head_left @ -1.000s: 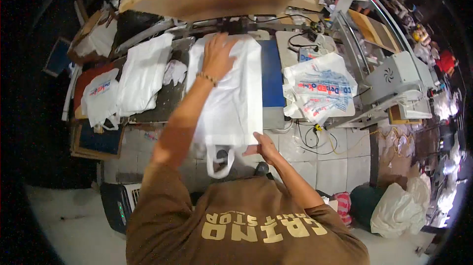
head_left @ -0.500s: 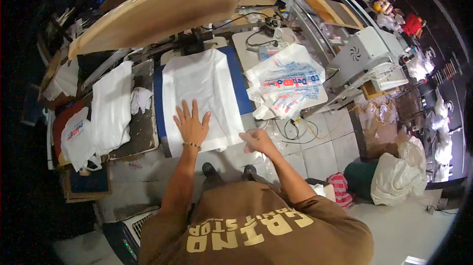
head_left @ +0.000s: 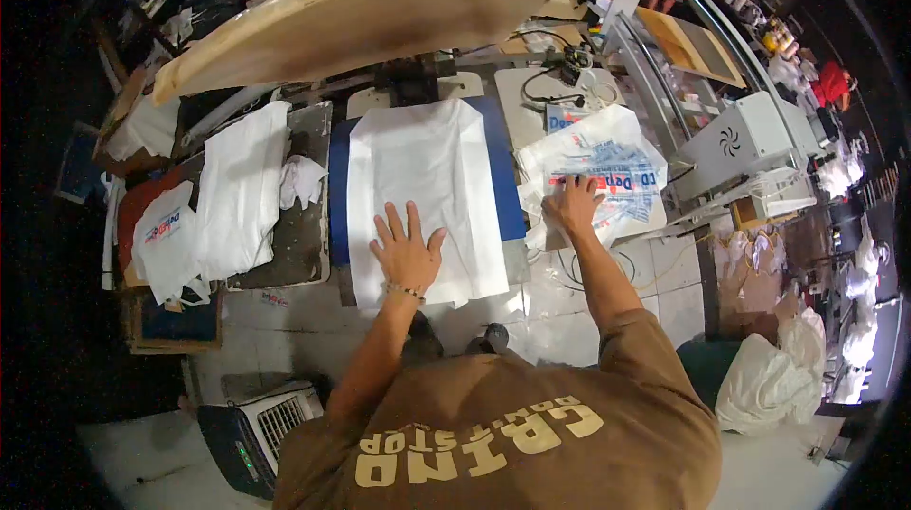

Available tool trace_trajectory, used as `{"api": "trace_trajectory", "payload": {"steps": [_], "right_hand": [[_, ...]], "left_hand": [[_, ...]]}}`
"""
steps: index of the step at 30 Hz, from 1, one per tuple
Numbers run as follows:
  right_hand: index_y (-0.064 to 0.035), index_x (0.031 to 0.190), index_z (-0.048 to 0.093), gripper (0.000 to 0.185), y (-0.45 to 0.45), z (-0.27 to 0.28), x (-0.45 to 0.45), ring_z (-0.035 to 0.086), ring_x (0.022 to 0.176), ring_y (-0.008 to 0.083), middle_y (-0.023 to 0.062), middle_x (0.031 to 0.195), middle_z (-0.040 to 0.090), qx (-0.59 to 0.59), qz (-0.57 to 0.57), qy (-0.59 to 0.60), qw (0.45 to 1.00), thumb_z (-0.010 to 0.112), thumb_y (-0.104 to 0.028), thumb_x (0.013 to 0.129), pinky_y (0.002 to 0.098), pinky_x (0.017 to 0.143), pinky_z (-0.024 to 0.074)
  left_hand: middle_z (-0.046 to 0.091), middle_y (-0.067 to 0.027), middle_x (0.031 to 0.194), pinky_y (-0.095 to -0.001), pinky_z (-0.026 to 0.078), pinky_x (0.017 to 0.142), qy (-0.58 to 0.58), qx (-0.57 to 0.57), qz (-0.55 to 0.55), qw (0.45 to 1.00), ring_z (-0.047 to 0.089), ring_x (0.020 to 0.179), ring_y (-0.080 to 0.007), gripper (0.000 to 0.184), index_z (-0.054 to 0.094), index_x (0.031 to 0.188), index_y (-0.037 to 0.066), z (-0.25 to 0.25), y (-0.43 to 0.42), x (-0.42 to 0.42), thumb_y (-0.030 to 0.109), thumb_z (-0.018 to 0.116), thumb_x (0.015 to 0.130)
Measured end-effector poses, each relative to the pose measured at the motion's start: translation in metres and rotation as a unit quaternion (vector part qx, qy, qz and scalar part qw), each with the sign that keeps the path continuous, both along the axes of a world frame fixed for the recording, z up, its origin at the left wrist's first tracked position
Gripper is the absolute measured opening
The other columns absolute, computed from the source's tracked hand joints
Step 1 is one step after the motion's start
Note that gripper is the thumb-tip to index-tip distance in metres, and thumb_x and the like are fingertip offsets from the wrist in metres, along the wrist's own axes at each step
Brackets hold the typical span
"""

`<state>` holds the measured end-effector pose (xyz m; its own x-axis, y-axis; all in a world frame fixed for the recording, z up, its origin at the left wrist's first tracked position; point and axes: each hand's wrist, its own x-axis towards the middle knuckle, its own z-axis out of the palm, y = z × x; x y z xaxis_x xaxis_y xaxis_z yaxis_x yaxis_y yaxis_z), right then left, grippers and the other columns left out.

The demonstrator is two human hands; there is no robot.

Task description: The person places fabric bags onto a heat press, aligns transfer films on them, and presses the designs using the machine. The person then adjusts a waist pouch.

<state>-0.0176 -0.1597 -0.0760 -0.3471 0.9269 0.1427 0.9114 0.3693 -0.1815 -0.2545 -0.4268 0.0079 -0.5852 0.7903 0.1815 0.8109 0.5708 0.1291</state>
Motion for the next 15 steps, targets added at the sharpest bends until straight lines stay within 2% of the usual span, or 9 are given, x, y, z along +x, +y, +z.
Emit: {"api": "trace_trajectory", "payload": {"steps": [1,2,4,5,7,9,12,13,15], "right_hand": [[-0.0099,0.125,0.056,0.068,-0.001,-0.003,-0.001,0.036,0.135,0.0486,0.021,0.139,0.046,0.011,-0.006,-0.01,1.0,0.075,-0.049,0.073,0.0758,0.101,0.0297],[-0.0092,0.124,0.056,0.066,-0.001,-0.005,-0.001,0.036,0.134,0.0487,0.0211,0.138,0.047,0.023,-0.013,-0.019,0.999,0.074,-0.048,0.074,0.0755,0.101,0.03],[-0.008,0.119,0.06,0.056,-0.003,-0.004,-0.001,0.038,0.132,0.0474,0.0189,0.133,0.052,0.035,-0.015,-0.019,0.999,0.071,-0.043,0.076,0.075,0.098,0.0327],[-0.0079,0.114,0.064,0.048,-0.003,-0.006,-0.001,0.046,0.126,0.0439,0.018,0.125,0.057,0.079,-0.007,-0.011,0.997,0.069,-0.039,0.078,0.0689,0.096,0.0376],[-0.0078,0.11,0.068,0.041,0.006,-0.012,-0.001,0.053,0.12,0.0403,0.0172,0.118,0.063,0.127,0.001,-0.002,0.992,0.066,-0.034,0.079,0.0627,0.094,0.0424],[-0.0074,0.102,0.07,0.034,0.013,-0.016,0.006,0.059,0.112,0.0366,0.0142,0.111,0.067,0.042,0.003,0.084,0.996,0.067,-0.032,0.079,0.0565,0.088,0.0452],[-0.0062,0.096,0.074,0.032,0.013,-0.003,0.018,0.066,0.095,0.0367,0.017,0.099,0.07,-0.03,-0.044,0.166,0.985,0.067,-0.032,0.079,0.0488,0.08,0.0494],[-0.003,0.081,0.073,0.025,0.018,-0.018,0.019,0.069,0.072,0.0359,0.0186,0.08,0.07,0.064,-0.048,0.207,0.975,0.073,-0.028,0.079,0.0424,0.067,0.0526],[-0.0021,0.082,0.073,0.028,0.021,-0.021,0.029,0.068,0.07,0.0363,0.0189,0.078,0.07,0.041,-0.024,0.213,0.976,0.073,-0.03,0.081,0.0424,0.064,0.0513]], "left_hand": [[0.033,-0.027,0.154,-0.0646,0.03,0.105,-0.056,-0.018,-0.001,0.998,0.031,0.139,-0.0506,0.074,0.046,0.147,0.01,0.02,0.0,-0.007,0.061,0.051,0.093],[0.033,-0.027,0.154,-0.0646,0.03,0.105,-0.055,-0.018,-0.002,0.998,0.031,0.139,-0.0506,0.074,0.046,0.147,0.01,0.02,0.0,-0.02,0.061,0.051,0.093],[0.039,-0.0252,0.15,-0.0602,0.032,0.102,-0.044,0.101,-0.109,0.988,0.037,0.134,-0.0478,0.074,0.051,0.141,0.01,0.016,-0.004,-0.054,0.058,0.064,0.086],[0.043,-0.0237,0.145,-0.056,0.034,0.098,0.007,0.155,-0.163,0.974,0.042,0.128,-0.0442,0.076,0.054,0.138,0.01,0.011,-0.001,-0.066,0.055,0.073,0.079],[0.045,-0.0232,0.144,-0.0551,0.035,0.097,0.044,0.147,-0.174,0.973,0.043,0.126,-0.0431,0.075,0.055,0.137,0.01,0.018,0.01,-0.067,0.054,0.073,0.079],[0.046,-0.0226,0.142,-0.0542,0.036,0.096,0.077,0.133,-0.183,0.971,0.044,0.124,-0.0421,0.075,0.055,0.137,0.009,0.012,0.02,-0.076,0.054,0.073,0.079],[0.048,-0.0228,0.14,-0.0545,0.037,0.092,0.036,0.16,0.07,0.984,0.046,0.123,-0.0434,0.066,0.058,0.131,0.009,-0.013,0.028,-0.114,0.05,0.072,0.081],[0.052,-0.0228,0.136,-0.0548,0.039,0.09,-0.013,0.155,0.137,0.978,0.049,0.12,-0.043,0.06,0.06,0.126,0.009,-0.013,0.028,-0.128,0.049,0.072,0.082],[0.059,-0.0207,0.124,-0.0543,0.04,0.087,-0.026,0.154,0.128,0.979,0.055,0.112,-0.041,0.053,0.062,0.12,0.009,-0.015,0.029,-0.148,0.045,0.073,0.083]]}}
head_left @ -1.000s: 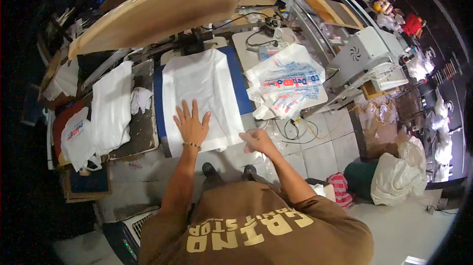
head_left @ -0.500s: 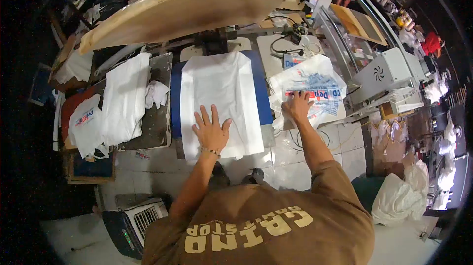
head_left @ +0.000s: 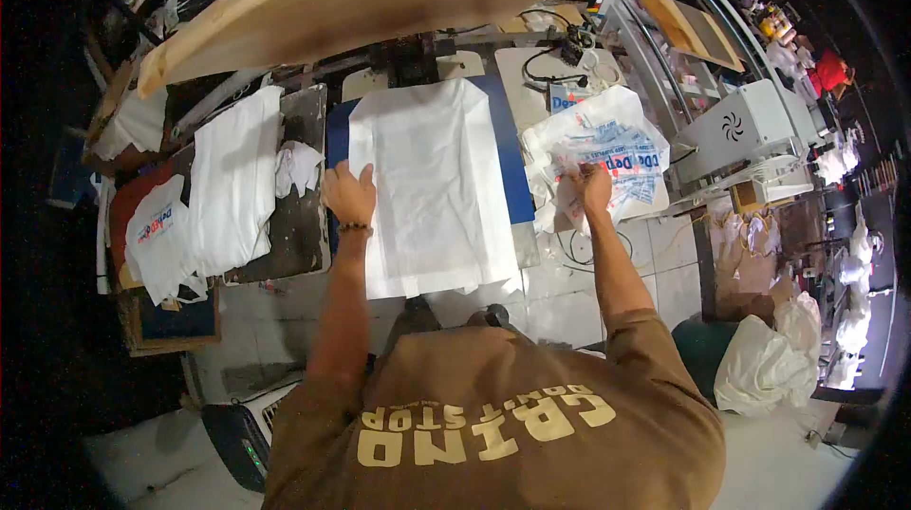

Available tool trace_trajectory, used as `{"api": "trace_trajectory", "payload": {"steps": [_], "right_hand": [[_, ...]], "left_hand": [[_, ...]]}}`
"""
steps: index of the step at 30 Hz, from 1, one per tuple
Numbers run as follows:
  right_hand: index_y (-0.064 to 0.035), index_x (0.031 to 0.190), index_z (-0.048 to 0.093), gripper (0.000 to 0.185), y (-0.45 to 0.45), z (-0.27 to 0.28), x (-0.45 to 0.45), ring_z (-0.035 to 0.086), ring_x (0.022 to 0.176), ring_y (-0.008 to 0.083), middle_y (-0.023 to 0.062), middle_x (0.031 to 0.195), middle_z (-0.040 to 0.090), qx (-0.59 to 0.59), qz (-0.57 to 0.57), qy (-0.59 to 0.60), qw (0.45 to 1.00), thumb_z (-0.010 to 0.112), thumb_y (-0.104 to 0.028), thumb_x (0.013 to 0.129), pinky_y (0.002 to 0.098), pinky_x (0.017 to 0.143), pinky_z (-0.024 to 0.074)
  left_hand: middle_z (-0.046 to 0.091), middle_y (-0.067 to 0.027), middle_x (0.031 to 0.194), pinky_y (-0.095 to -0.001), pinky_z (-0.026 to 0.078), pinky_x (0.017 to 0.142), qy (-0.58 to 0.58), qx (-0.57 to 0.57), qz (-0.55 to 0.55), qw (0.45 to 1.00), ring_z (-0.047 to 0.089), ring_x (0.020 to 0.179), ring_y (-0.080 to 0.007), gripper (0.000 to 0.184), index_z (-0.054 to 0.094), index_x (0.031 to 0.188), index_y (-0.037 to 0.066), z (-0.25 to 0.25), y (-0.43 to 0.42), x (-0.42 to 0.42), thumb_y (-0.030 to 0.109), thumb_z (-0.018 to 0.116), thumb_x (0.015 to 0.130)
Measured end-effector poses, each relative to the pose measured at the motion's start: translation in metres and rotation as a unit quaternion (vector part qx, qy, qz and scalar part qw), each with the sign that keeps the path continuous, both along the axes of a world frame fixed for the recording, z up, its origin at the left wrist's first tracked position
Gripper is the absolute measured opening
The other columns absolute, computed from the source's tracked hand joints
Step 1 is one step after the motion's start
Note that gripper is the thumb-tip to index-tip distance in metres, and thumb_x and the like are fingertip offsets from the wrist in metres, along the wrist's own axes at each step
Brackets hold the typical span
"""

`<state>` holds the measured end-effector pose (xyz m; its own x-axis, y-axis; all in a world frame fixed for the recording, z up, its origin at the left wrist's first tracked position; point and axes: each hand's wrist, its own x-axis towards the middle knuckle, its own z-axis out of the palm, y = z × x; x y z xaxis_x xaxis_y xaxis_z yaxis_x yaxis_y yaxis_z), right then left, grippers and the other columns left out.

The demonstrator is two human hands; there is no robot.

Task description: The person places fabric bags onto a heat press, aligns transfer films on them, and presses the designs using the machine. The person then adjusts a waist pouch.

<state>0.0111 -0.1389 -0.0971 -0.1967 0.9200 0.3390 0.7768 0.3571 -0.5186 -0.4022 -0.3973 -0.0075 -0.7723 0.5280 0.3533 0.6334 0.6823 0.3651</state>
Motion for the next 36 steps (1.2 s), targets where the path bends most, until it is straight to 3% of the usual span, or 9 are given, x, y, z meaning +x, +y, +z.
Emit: {"api": "trace_trajectory", "payload": {"steps": [7,19,23,25,26,28,29,32,36], "right_hand": [[0.002,0.093,0.066,0.03,0.001,0.012,0.015,0.067,0.075,0.0403,0.0235,0.082,0.068,-0.049,0.009,-0.013,0.999,0.063,-0.027,0.09,0.0456,0.067,0.0498],[-0.0001,0.099,0.067,0.019,-0.015,0.087,0.022,0.067,0.071,0.0333,0.0196,0.081,0.069,0.067,-0.044,0.148,0.986,0.063,-0.003,0.081,0.0396,0.067,0.0513],[-0.0027,0.101,0.069,0.03,-0.049,0.144,-0.03,0.065,0.076,0.0304,0.0172,0.089,0.068,0.154,0.084,0.231,0.957,0.064,0.002,0.072,0.0359,0.068,0.0509],[-0.0054,0.105,0.071,0.039,-0.084,0.154,-0.082,0.063,0.086,0.0319,0.0139,0.093,0.066,0.197,0.194,0.193,0.941,0.065,0.001,0.067,0.0401,0.075,0.0502],[-0.0057,0.107,0.07,0.04,-0.109,0.155,-0.116,0.062,0.089,0.0343,0.014,0.093,0.066,0.207,0.227,0.198,0.931,0.066,0.001,0.067,0.0431,0.078,0.0499],[-0.0062,0.103,0.072,0.033,-0.157,0.158,-0.167,0.062,0.088,0.0356,0.0147,0.091,0.064,0.11,0.298,0.145,0.937,0.068,0.0,0.07,0.0444,0.075,0.0503],[-0.0067,0.101,0.072,0.03,-0.168,0.144,-0.191,0.062,0.085,0.0339,0.0134,0.088,0.063,0.137,0.328,0.142,0.924,0.069,-0.001,0.072,0.0449,0.071,0.0496],[-0.0085,0.114,0.068,0.039,-0.196,0.125,-0.217,0.058,0.099,0.0358,0.0156,0.102,0.061,0.059,0.365,0.089,0.925,0.073,-0.012,0.076,0.048,0.083,0.0456],[-0.012,0.136,0.056,0.054,-0.198,0.125,-0.204,0.038,0.135,0.0445,0.0196,0.141,0.049,0.065,0.292,-0.021,0.954,0.068,-0.032,0.087,0.0592,0.112,0.027]], "left_hand": [[0.07,-0.0105,0.086,-0.0514,0.042,0.083,-0.117,0.157,0.032,0.98,0.066,0.086,-0.0361,0.031,0.065,0.103,0.008,-0.011,0.017,-0.022,0.031,0.073,0.084],[0.07,-0.0124,0.092,-0.0549,0.045,0.084,-0.12,0.13,0.045,0.983,0.065,0.091,-0.0363,0.035,0.065,0.107,0.008,-0.024,0.03,-0.037,0.033,0.073,0.084],[0.064,-0.0206,0.112,-0.052,0.048,0.081,0.076,0.041,0.072,0.994,0.066,0.091,-0.0364,0.055,0.058,0.124,0.006,0.036,0.021,0.001,0.042,0.074,0.085],[0.064,-0.0197,0.115,-0.0418,0.051,0.078,-0.291,0.242,-0.173,0.91,0.067,0.091,-0.0305,0.059,0.054,0.127,0.003,0.051,0.021,0.015,0.038,0.077,0.085],[0.064,-0.0197,0.115,-0.0418,0.051,0.078,-0.291,0.24,-0.175,0.909,0.067,0.091,-0.0305,0.059,0.054,0.127,0.003,0.071,0.016,0.03,0.038,0.077,0.085],[0.068,-0.0144,0.104,-0.0303,0.052,0.074,-0.736,0.226,-0.189,0.61,0.067,0.088,-0.0192,0.054,0.053,0.124,-0.001,0.11,0.008,0.053,0.024,0.079,0.084],[0.068,-0.0144,0.104,-0.0303,0.052,0.074,-0.735,0.226,-0.19,0.61,0.067,0.088,-0.0192,0.054,0.053,0.124,-0.001,0.095,0.01,0.046,0.024,0.079,0.084],[0.071,-0.0121,0.101,-0.0288,0.053,0.078,-0.404,0.199,-0.263,0.853,0.066,0.089,-0.0143,0.039,0.056,0.117,-0.003,0.017,0.019,0.0,0.0,0.073,0.082],[0.072,-0.0114,0.096,-0.0293,0.054,0.076,-0.347,0.232,-0.284,0.863,0.067,0.087,-0.0155,0.04,0.057,0.115,-0.001,-0.01,0.014,-0.039,-0.001,0.074,0.079]]}}
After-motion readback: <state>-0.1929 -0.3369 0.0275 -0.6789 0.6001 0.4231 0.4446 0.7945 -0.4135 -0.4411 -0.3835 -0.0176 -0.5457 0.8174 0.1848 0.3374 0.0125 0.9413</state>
